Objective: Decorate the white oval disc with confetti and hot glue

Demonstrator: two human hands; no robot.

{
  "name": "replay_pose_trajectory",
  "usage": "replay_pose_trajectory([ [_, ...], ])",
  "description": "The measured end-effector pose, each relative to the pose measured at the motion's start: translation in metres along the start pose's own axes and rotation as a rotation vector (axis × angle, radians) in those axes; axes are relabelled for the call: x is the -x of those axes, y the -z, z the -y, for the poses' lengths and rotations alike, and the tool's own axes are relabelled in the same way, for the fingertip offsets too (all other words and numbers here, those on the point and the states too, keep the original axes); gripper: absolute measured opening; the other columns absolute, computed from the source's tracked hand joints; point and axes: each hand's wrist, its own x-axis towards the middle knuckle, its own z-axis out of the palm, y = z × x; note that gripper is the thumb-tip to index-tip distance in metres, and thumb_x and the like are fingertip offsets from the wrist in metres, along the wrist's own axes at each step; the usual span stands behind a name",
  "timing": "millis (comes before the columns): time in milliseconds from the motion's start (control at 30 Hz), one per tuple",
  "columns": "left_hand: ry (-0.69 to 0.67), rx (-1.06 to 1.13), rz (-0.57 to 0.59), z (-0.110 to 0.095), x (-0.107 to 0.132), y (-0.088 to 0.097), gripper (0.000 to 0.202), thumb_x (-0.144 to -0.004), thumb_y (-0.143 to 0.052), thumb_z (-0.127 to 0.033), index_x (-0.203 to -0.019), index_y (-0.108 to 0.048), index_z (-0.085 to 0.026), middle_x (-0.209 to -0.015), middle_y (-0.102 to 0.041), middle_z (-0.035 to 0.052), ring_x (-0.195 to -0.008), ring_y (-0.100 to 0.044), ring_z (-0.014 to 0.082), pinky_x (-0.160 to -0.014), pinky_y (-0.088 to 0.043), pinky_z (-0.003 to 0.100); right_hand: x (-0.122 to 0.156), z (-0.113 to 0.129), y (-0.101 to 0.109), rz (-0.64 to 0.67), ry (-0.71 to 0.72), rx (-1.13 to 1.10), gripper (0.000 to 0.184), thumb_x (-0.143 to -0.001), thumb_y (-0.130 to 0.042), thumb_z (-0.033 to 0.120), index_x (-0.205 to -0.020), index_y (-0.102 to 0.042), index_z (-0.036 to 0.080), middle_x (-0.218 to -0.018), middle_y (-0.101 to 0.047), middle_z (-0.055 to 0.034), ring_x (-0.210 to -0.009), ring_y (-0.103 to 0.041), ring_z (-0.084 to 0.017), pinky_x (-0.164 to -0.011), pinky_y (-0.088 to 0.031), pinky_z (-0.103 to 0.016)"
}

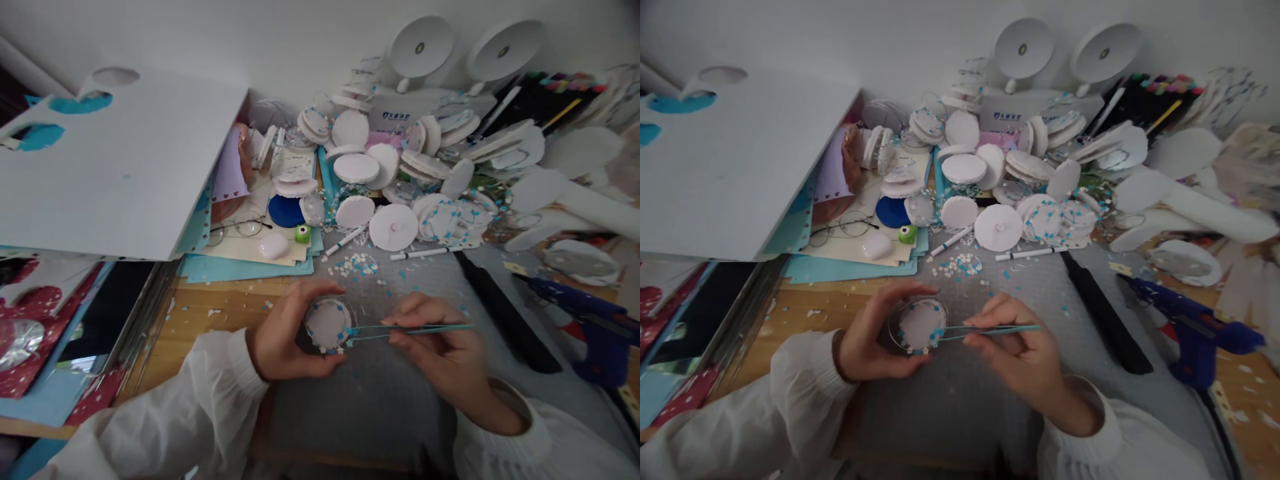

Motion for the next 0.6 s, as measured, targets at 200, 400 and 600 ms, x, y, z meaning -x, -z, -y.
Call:
replay_pose_trajectory([
  [200,0.001,-0.001,0.016,-0.0001,-0.0010,-0.0014,0.082,-0.062,-0.078,-0.030,-0.132,-0.036,-0.021,-0.118,-0.056,0.0116,-0.108,-0.054,0.0263,-0.091,-0.044,0.039,-0.0002,-0.0010,0.0023,0.023,-0.036,-0.018,0.022,-0.071,-0.071,0.012,-0.083,-0.067,0.029,-0.069,-0.062,0.0001,-0.065,-0.058,-0.014,-0.055,-0.049,-0.026],
  [400,0.023,0.023,0.032,0.0013,-0.0005,-0.0015,0.082,-0.062,-0.077,-0.029,-0.132,-0.036,-0.023,-0.118,-0.056,0.0113,-0.108,-0.054,0.0274,-0.091,-0.043,0.040,0.0014,-0.0029,0.0012,0.036,-0.087,-0.001,0.017,-0.073,-0.069,0.015,-0.082,-0.065,0.029,-0.068,-0.061,-0.0002,-0.062,-0.056,-0.014,-0.052,-0.046,-0.027],
  [600,0.009,0.020,0.046,0.0014,-0.0005,-0.0015,0.083,-0.062,-0.078,-0.030,-0.132,-0.035,-0.024,-0.119,-0.056,0.0116,-0.108,-0.054,0.0280,-0.092,-0.042,0.042,0.0027,-0.0058,0.0031,-0.033,-0.079,0.006,0.013,-0.076,-0.066,0.017,-0.082,-0.065,0.028,-0.069,-0.058,-0.0010,-0.065,-0.054,-0.014,-0.055,-0.045,-0.028],
])
